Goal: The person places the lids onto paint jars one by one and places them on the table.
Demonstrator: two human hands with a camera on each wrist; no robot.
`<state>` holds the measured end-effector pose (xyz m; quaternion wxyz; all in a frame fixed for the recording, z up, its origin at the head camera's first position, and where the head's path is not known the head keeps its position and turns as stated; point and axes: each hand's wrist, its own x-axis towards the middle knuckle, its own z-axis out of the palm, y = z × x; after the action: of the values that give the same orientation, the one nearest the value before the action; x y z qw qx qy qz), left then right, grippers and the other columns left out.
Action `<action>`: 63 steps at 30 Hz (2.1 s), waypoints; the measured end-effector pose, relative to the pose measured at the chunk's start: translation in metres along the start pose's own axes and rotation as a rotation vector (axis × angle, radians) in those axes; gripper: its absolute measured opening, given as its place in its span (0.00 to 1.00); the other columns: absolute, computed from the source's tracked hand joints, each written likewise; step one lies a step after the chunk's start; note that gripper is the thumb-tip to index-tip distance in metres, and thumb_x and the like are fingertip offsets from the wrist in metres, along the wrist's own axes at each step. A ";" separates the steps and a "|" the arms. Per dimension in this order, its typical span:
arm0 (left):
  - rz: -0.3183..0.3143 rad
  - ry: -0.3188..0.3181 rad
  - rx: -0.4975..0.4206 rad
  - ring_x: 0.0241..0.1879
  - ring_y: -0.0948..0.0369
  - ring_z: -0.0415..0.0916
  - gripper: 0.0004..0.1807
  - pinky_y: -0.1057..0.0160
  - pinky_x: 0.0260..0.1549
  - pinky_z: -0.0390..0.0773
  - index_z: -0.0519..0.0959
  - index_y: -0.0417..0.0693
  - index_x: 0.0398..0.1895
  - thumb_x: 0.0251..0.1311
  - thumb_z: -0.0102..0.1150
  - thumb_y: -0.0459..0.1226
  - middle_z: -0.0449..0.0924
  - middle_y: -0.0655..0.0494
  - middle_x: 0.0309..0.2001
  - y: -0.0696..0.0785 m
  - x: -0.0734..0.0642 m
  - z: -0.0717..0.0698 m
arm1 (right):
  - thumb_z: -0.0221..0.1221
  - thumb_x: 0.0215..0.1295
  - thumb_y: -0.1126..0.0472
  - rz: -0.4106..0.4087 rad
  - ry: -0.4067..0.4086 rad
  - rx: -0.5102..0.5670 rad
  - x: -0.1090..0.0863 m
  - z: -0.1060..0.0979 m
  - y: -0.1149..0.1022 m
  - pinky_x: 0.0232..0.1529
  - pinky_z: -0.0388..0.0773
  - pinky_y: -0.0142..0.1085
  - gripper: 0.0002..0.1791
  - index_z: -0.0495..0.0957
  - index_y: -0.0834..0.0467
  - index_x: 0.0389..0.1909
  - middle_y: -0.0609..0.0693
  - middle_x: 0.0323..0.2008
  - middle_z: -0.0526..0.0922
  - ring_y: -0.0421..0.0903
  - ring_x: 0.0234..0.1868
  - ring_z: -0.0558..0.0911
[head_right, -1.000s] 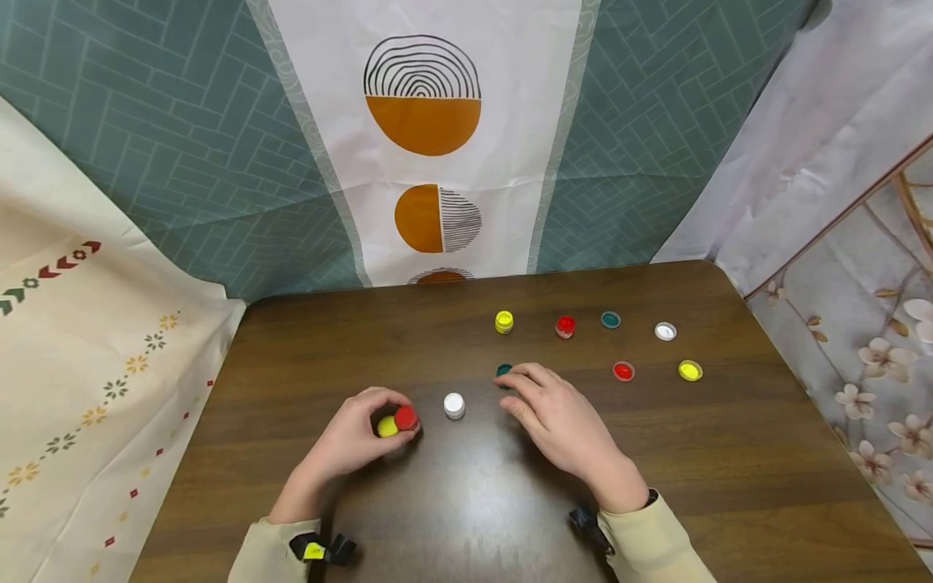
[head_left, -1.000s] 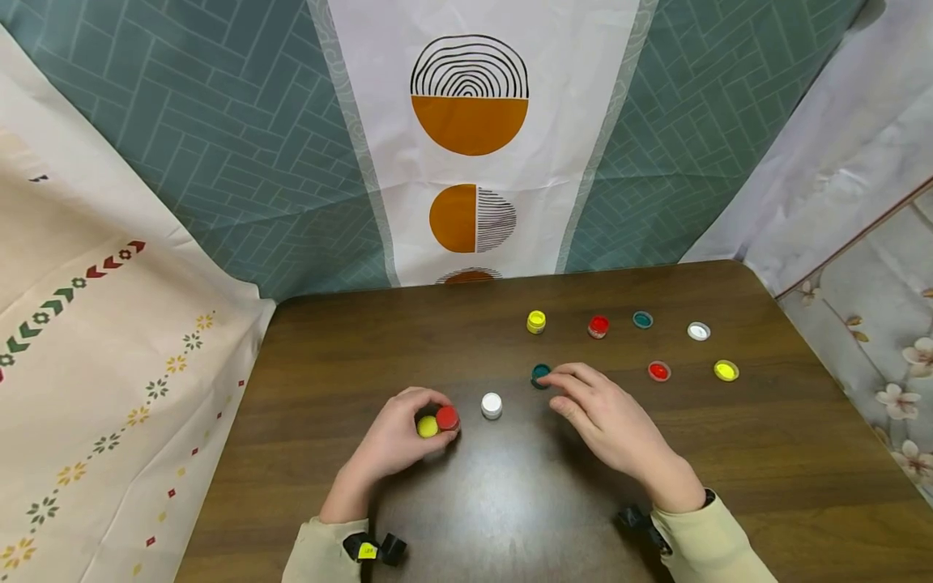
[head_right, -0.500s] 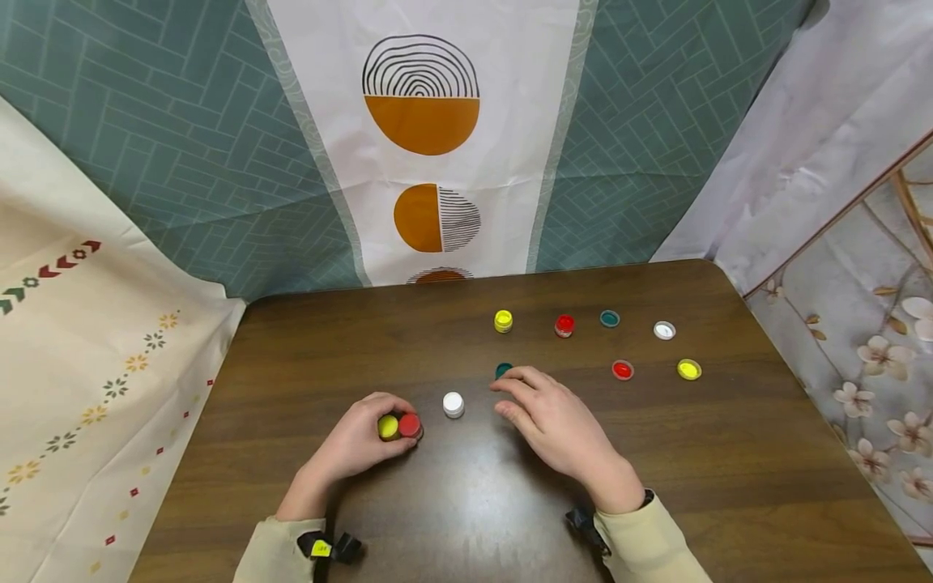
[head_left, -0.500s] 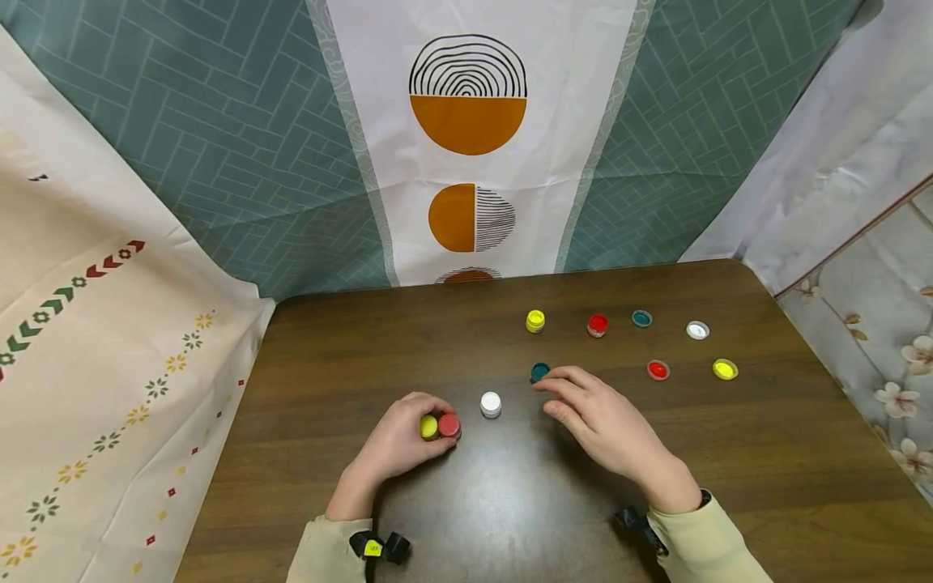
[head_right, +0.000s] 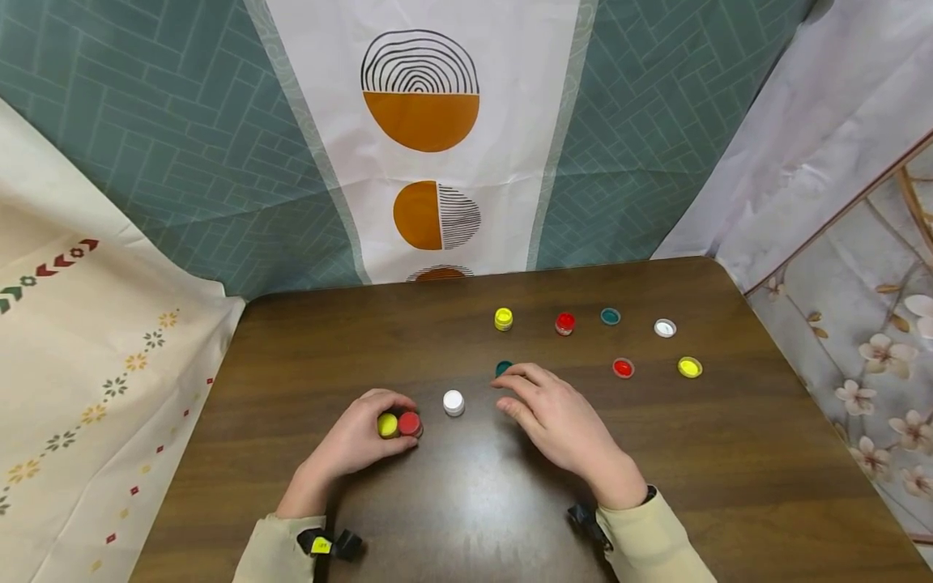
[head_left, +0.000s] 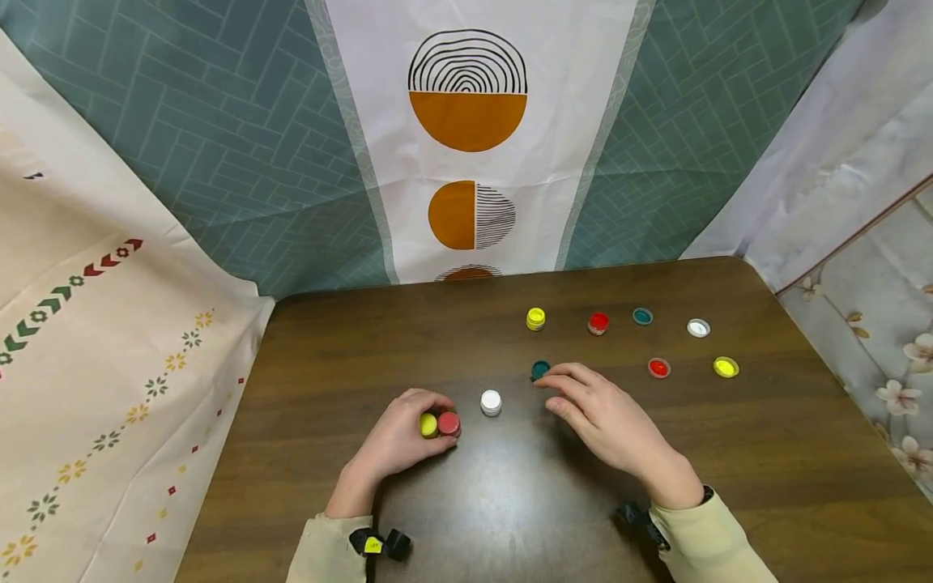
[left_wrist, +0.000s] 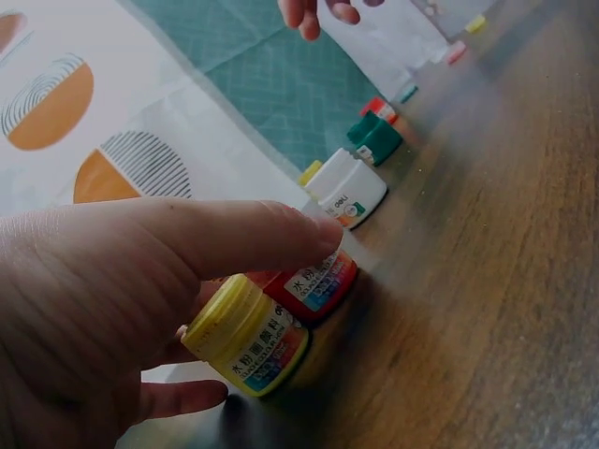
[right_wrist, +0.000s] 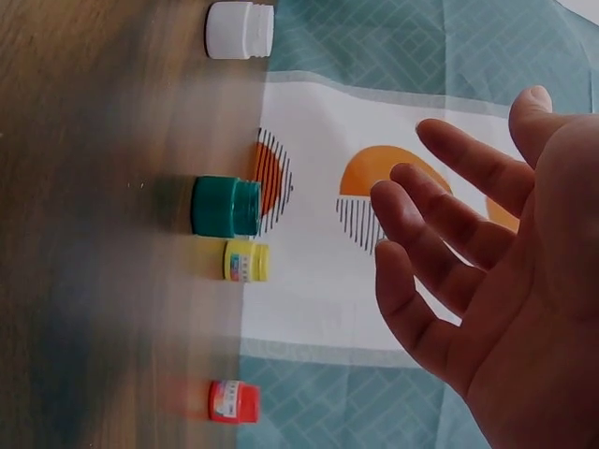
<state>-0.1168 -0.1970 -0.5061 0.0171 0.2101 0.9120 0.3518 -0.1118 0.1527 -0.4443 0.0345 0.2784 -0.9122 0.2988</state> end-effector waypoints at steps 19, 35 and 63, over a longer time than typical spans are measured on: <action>0.040 0.003 -0.041 0.60 0.57 0.77 0.33 0.49 0.61 0.77 0.84 0.46 0.62 0.54 0.84 0.45 0.86 0.58 0.55 0.025 0.018 -0.001 | 0.59 0.82 0.49 0.026 -0.009 0.008 -0.005 0.001 0.004 0.62 0.80 0.51 0.17 0.83 0.47 0.64 0.43 0.64 0.79 0.46 0.61 0.82; 0.070 -0.008 -0.016 0.60 0.55 0.77 0.30 0.50 0.59 0.78 0.85 0.47 0.61 0.55 0.84 0.41 0.86 0.58 0.56 0.037 0.037 0.012 | 0.58 0.82 0.49 0.053 -0.014 0.012 -0.010 0.001 0.009 0.60 0.80 0.51 0.17 0.83 0.46 0.64 0.42 0.64 0.79 0.45 0.61 0.82; -0.027 -0.141 0.092 0.58 0.49 0.76 0.20 0.46 0.60 0.76 0.88 0.46 0.54 0.57 0.79 0.30 0.87 0.52 0.52 0.046 0.064 0.030 | 0.58 0.83 0.48 0.053 -0.018 0.013 -0.010 0.002 0.014 0.61 0.80 0.51 0.17 0.84 0.48 0.63 0.42 0.63 0.79 0.46 0.61 0.82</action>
<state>-0.1523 -0.1223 -0.4920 0.0764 0.2225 0.9265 0.2936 -0.1104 0.1656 -0.4554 0.0164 0.2569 -0.9176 0.3029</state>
